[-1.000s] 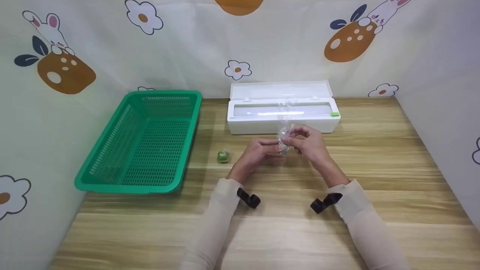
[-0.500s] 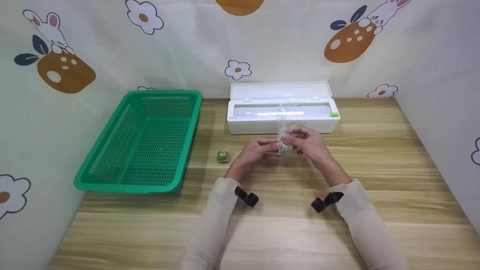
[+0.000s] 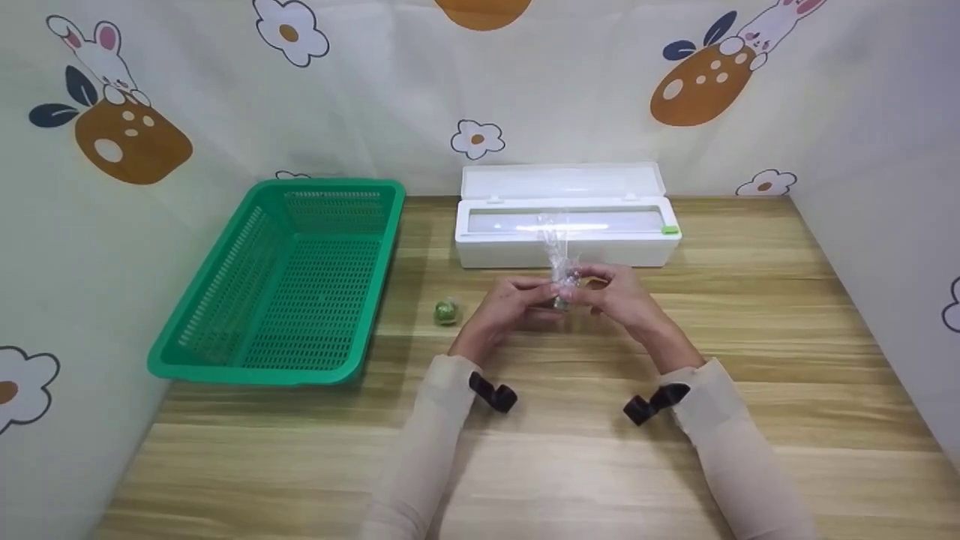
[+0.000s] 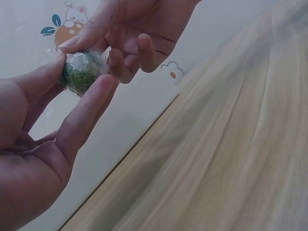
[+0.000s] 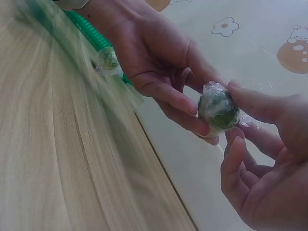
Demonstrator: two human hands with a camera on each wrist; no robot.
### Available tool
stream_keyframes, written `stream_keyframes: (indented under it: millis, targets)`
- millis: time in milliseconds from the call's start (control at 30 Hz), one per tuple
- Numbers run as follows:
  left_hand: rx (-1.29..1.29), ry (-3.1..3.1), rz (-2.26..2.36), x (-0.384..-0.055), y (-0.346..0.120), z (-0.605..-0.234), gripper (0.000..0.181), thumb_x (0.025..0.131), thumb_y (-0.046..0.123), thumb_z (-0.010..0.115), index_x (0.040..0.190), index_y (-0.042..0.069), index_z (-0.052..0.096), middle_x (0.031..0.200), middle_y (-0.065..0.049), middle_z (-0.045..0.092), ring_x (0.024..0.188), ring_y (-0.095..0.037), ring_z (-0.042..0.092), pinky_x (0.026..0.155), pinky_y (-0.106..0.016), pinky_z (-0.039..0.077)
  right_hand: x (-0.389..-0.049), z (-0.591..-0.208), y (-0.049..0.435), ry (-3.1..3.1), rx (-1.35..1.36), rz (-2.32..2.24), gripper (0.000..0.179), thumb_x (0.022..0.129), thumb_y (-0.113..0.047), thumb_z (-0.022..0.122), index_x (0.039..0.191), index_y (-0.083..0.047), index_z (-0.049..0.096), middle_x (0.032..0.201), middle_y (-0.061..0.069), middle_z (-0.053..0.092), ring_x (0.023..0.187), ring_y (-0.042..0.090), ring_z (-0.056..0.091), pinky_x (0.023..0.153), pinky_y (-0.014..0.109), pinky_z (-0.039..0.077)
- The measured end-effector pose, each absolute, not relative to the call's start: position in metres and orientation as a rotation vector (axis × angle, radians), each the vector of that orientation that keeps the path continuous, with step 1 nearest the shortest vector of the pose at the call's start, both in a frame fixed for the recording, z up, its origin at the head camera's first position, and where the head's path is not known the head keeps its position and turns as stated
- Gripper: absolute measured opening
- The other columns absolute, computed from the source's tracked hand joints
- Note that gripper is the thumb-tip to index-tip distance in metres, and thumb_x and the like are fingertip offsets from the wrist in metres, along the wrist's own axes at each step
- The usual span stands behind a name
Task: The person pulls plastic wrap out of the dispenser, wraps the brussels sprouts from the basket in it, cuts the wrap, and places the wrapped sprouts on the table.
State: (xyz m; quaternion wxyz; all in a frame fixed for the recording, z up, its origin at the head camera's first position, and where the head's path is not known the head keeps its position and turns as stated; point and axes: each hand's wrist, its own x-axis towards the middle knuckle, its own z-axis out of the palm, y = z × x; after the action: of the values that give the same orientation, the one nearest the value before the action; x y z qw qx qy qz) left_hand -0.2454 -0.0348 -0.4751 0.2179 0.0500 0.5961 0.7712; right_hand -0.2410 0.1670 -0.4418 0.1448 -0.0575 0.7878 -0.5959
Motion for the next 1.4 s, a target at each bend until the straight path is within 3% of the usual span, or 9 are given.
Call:
stream_keyframes:
  millis: [200,333,500,600,833,933,1100,1267,1400]
  targets:
    - [0.269,1.502,2.139,-0.2457,-0.0398,-0.4779,0.042,0.096,0.001,0.062,0.136,-0.009,0.054,0.128,-0.025,0.066,0.102,-0.027,0.074,0.092,-0.037,0.059,-0.2403,-0.4426,0.1676,2.267,-0.144,-1.832,0.022,0.086,-0.015,0.079,0.106,-0.009,0.074,0.080,-0.014,0.070,0.071,0.006,0.057,0.060,0.023,0.047]
    - [0.307,1.555,2.098,-0.2461,-0.0406,-0.4776,0.048,0.092,-0.001,0.067,0.138,-0.004,0.054,0.132,-0.025,0.064,0.111,-0.038,0.070,0.093,-0.041,0.059,-0.2407,-0.4429,0.1679,2.302,-0.129,-1.876,0.007,0.086,-0.011,0.077,0.088,-0.017,0.077,0.079,-0.015,0.068,0.069,0.006,0.055,0.057,0.022,0.047]
    - [0.249,1.627,2.064,-0.2471,-0.0380,-0.4784,0.046,0.092,0.004,0.069,0.136,-0.001,0.057,0.130,-0.022,0.066,0.117,-0.045,0.064,0.094,-0.047,0.057,-0.2416,-0.4440,0.1666,2.394,-0.159,-1.874,0.010,0.085,-0.004,0.075,0.093,0.001,0.078,0.090,-0.015,0.066,0.069,0.004,0.054,0.055,0.020,0.048]
    - [0.235,1.649,2.050,-0.2473,-0.0378,-0.4789,0.045,0.092,0.005,0.069,0.136,0.000,0.058,0.128,-0.022,0.067,0.115,-0.044,0.066,0.095,-0.049,0.056,-0.2414,-0.4436,0.1665,2.470,-0.197,-1.825,0.018,0.085,-0.004,0.075,0.099,0.008,0.075,0.094,-0.012,0.067,0.073,0.005,0.057,0.057,0.022,0.050]
    - [0.229,1.690,2.038,-0.2479,-0.0411,-0.4786,0.044,0.095,0.008,0.067,0.137,0.001,0.057,0.122,-0.025,0.069,0.106,-0.038,0.071,0.092,-0.047,0.058,-0.2390,-0.4416,0.1717,2.554,-0.468,-1.652,0.039,0.084,-0.009,0.079,0.121,-0.003,0.071,0.115,0.013,0.069,0.098,0.016,0.060,0.070,0.023,0.056]
    - [0.228,1.691,2.050,-0.2486,-0.0405,-0.4790,0.043,0.096,0.008,0.064,0.138,0.001,0.056,0.122,-0.026,0.069,0.100,-0.032,0.074,0.093,-0.047,0.058,-0.2393,-0.4431,0.1711,2.581,-0.579,-1.662,0.029,0.082,-0.003,0.079,0.110,0.001,0.074,0.120,0.018,0.068,0.104,0.013,0.060,0.079,0.018,0.054]
    - [0.200,1.717,2.052,-0.2482,-0.0379,-0.4789,0.044,0.097,0.006,0.062,0.140,0.001,0.055,0.127,-0.026,0.067,0.089,-0.023,0.075,0.094,-0.047,0.057,-0.2393,-0.4460,0.1680,2.593,-0.600,-1.797,0.014,0.080,0.007,0.077,0.094,0.005,0.077,0.108,0.023,0.071,0.097,0.002,0.062,0.089,0.013,0.051]
    - [0.204,1.715,2.058,-0.2464,-0.0375,-0.4761,0.045,0.096,0.002,0.061,0.140,-0.003,0.052,0.137,-0.025,0.060,0.088,-0.014,0.073,0.098,-0.043,0.056,-0.2372,-0.4446,0.1666,2.626,-0.568,-1.829,0.013,0.080,0.010,0.075,0.090,0.002,0.078,0.103,0.022,0.073,0.091,0.000,0.063,0.086,0.011,0.052]
    - [0.219,1.599,2.100,-0.2459,-0.0385,-0.4731,0.046,0.096,0.000,0.054,0.140,-0.008,0.049,0.137,-0.028,0.059,0.095,-0.014,0.072,0.096,-0.035,0.057,-0.2372,-0.4461,0.1673,2.683,-0.610,-1.808,0.015,0.078,0.012,0.075,0.087,0.000,0.079,0.099,0.019,0.075,0.090,0.003,0.064,0.084,0.011,0.052]
